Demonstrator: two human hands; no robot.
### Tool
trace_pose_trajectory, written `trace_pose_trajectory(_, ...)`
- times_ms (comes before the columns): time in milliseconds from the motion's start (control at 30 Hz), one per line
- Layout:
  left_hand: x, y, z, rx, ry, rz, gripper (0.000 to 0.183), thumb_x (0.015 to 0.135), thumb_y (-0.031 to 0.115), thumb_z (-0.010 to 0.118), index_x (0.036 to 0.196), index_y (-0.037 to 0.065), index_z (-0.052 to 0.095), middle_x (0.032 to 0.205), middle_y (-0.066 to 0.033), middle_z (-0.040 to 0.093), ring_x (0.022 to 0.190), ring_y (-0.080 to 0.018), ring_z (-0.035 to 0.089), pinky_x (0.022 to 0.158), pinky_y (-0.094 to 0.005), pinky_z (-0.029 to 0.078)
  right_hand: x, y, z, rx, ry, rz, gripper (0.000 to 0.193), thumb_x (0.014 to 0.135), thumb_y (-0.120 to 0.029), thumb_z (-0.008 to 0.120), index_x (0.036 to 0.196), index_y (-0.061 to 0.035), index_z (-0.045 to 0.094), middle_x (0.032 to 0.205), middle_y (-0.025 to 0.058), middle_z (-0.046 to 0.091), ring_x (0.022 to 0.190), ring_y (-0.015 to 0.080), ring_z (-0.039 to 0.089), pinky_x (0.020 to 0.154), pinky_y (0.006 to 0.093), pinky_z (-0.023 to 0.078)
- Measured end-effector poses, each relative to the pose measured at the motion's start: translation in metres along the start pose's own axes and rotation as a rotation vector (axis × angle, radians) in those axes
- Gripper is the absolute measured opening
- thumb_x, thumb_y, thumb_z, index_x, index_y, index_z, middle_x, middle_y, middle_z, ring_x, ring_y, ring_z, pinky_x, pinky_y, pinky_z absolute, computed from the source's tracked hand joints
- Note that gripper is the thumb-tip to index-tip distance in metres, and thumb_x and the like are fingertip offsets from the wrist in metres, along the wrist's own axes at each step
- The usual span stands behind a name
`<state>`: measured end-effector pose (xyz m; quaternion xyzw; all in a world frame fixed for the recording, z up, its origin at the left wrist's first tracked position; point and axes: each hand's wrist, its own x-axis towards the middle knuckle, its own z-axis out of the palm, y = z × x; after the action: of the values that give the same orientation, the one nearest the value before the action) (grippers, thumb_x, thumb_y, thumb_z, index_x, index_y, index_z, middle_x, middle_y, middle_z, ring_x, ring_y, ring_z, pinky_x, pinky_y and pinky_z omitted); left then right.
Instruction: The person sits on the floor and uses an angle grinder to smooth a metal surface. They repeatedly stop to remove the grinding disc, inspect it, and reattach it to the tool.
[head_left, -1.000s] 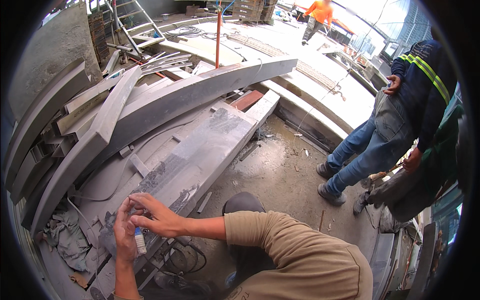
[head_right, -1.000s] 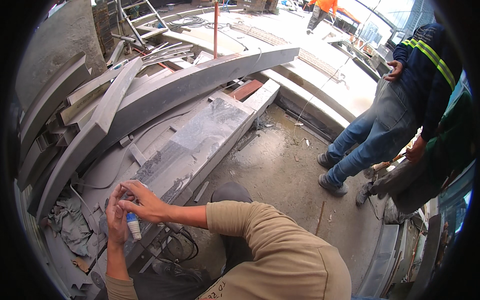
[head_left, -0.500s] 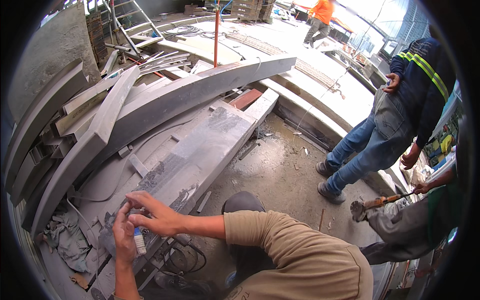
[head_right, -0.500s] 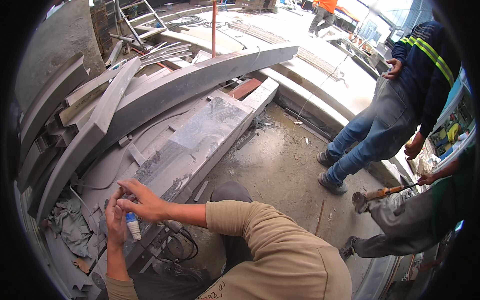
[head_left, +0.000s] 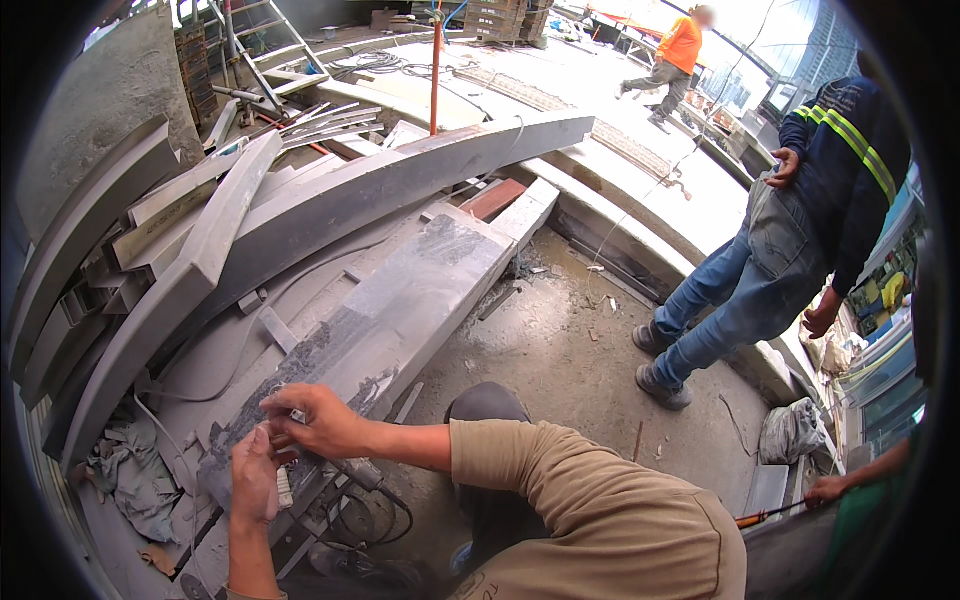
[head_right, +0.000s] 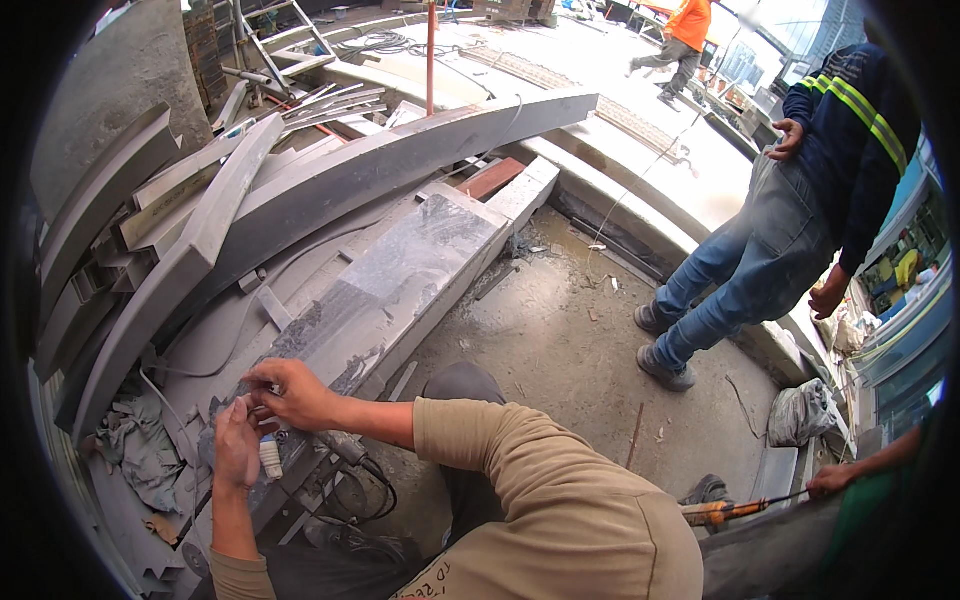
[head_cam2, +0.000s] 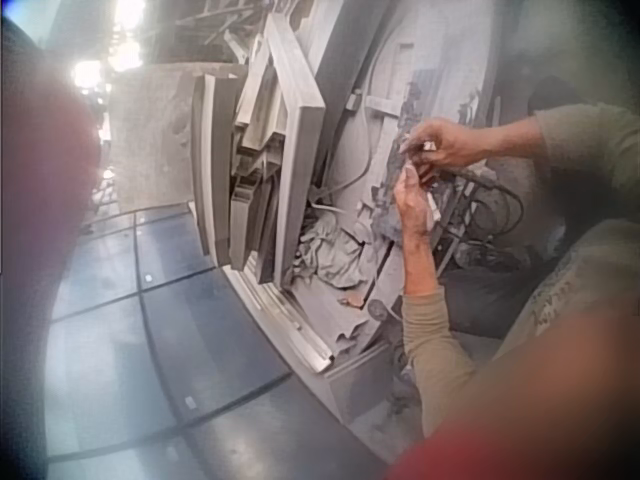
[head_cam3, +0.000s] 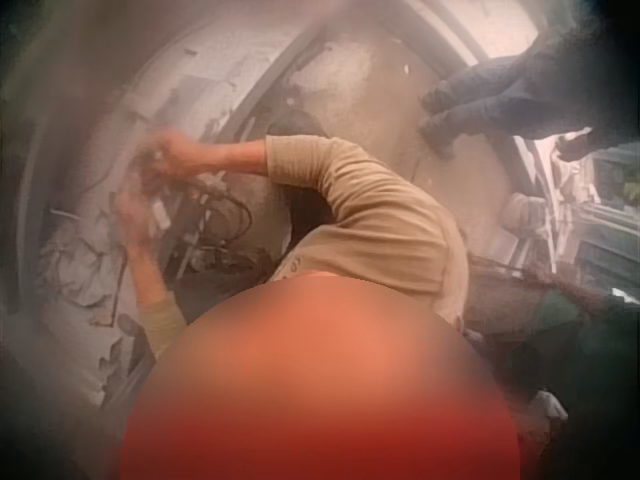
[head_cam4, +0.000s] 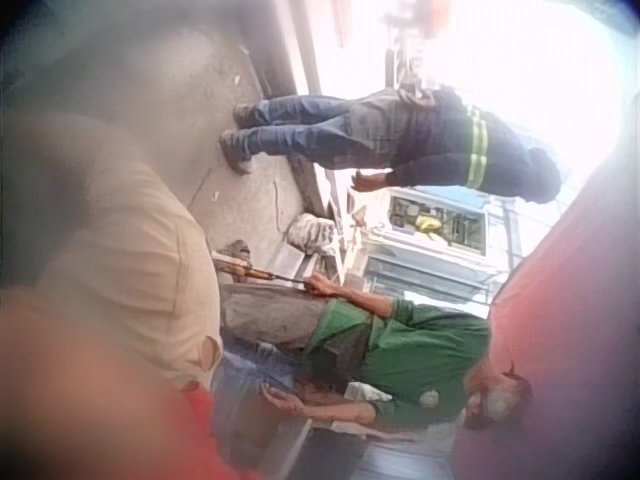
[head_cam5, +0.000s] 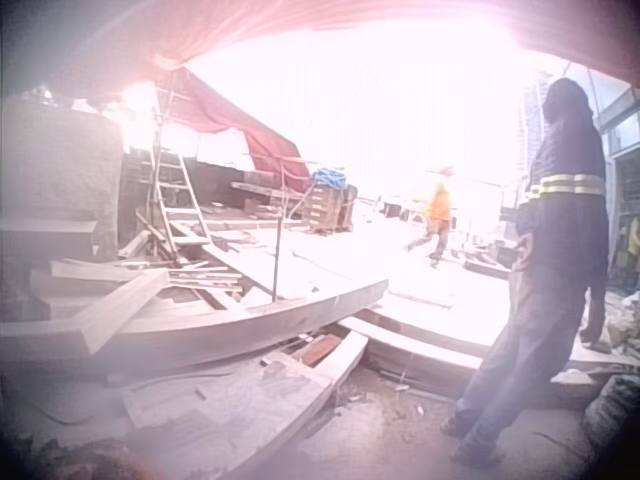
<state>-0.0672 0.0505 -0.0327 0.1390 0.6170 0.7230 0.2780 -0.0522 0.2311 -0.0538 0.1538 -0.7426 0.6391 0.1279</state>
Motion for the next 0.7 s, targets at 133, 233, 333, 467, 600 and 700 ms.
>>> trace_pose_trajectory(133, -0.0002, -0.0013, -0.0007, -0.033, 0.012, 0.017, 0.050, 0.102, 0.047, 0.047, 0.115, 0.001, 0.060, 0.108, -0.0061, 0.066, 0.098, -0.0174, 0.062, 0.084, -0.0327, 0.048, -0.0001, -0.0017, -0.0018, 0.094, -0.007, 0.062, 0.030, 0.087, -0.008, 0.069, 0.115, 0.0042, 0.065, 0.103, 0.0178, 0.068, 0.094, 0.0278, 0.067, 0.084, 0.0356, 0.053)
trace_pose_trajectory(233, 0.0001, -0.0024, -0.0026, -0.041, -0.003, 0.028, 0.049, 0.103, 0.046, 0.045, 0.114, 0.001, 0.061, 0.106, -0.0060, 0.066, 0.097, -0.0177, 0.062, 0.084, -0.0334, 0.048, -0.0003, -0.0024, -0.0011, 0.056, -0.025, -0.008, 0.031, 0.087, -0.009, 0.070, 0.114, 0.0048, 0.065, 0.101, 0.0173, 0.068, 0.093, 0.0265, 0.068, 0.082, 0.0348, 0.053)
trace_pose_trajectory(333, -0.0001, -0.0025, -0.0025, -0.041, 0.015, 0.027, 0.048, 0.104, 0.046, 0.045, 0.112, 0.002, 0.062, 0.105, -0.0059, 0.067, 0.096, -0.0175, 0.062, 0.084, -0.0335, 0.048, 0.0000, -0.0015, -0.0007, 0.013, -0.025, -0.018, 0.030, 0.088, -0.009, 0.070, 0.114, 0.0057, 0.064, 0.099, 0.0160, 0.068, 0.093, 0.0233, 0.068, 0.081, 0.0332, 0.054)
trace_pose_trajectory(467, -0.0010, 0.0001, 0.0008, -0.031, 0.039, 0.028, 0.048, 0.104, 0.046, 0.044, 0.110, 0.002, 0.063, 0.104, -0.0061, 0.067, 0.097, -0.0172, 0.062, 0.084, -0.0332, 0.048, -0.0004, -0.0001, 0.0000, 0.106, -0.012, 0.084, 0.032, 0.088, -0.009, 0.072, 0.114, 0.0070, 0.063, 0.098, 0.0153, 0.068, 0.091, 0.0200, 0.067, 0.079, 0.0319, 0.054)
trace_pose_trajectory(600, -0.0014, 0.0040, 0.0030, -0.021, 0.042, 0.031, 0.049, 0.104, 0.047, 0.043, 0.109, 0.003, 0.064, 0.105, -0.0064, 0.067, 0.098, -0.0172, 0.062, 0.084, -0.0330, 0.048, 0.0001, -0.0001, -0.0004, 0.077, 0.004, 0.097, 0.033, 0.088, -0.010, 0.073, 0.113, 0.0077, 0.062, 0.095, 0.0150, 0.067, 0.090, 0.0195, 0.066, 0.078, 0.0315, 0.054)
trace_pose_trajectory(700, -0.0017, 0.0046, 0.0028, -0.028, 0.040, 0.036, 0.049, 0.104, 0.046, 0.043, 0.109, 0.003, 0.064, 0.105, -0.0066, 0.067, 0.098, -0.0173, 0.062, 0.084, -0.0331, 0.048, 0.0009, -0.0010, -0.0017, 0.030, 0.016, 0.069, 0.033, 0.087, -0.011, 0.074, 0.112, 0.0078, 0.063, 0.093, 0.0152, 0.067, 0.089, 0.0204, 0.067, 0.077, 0.0315, 0.054)
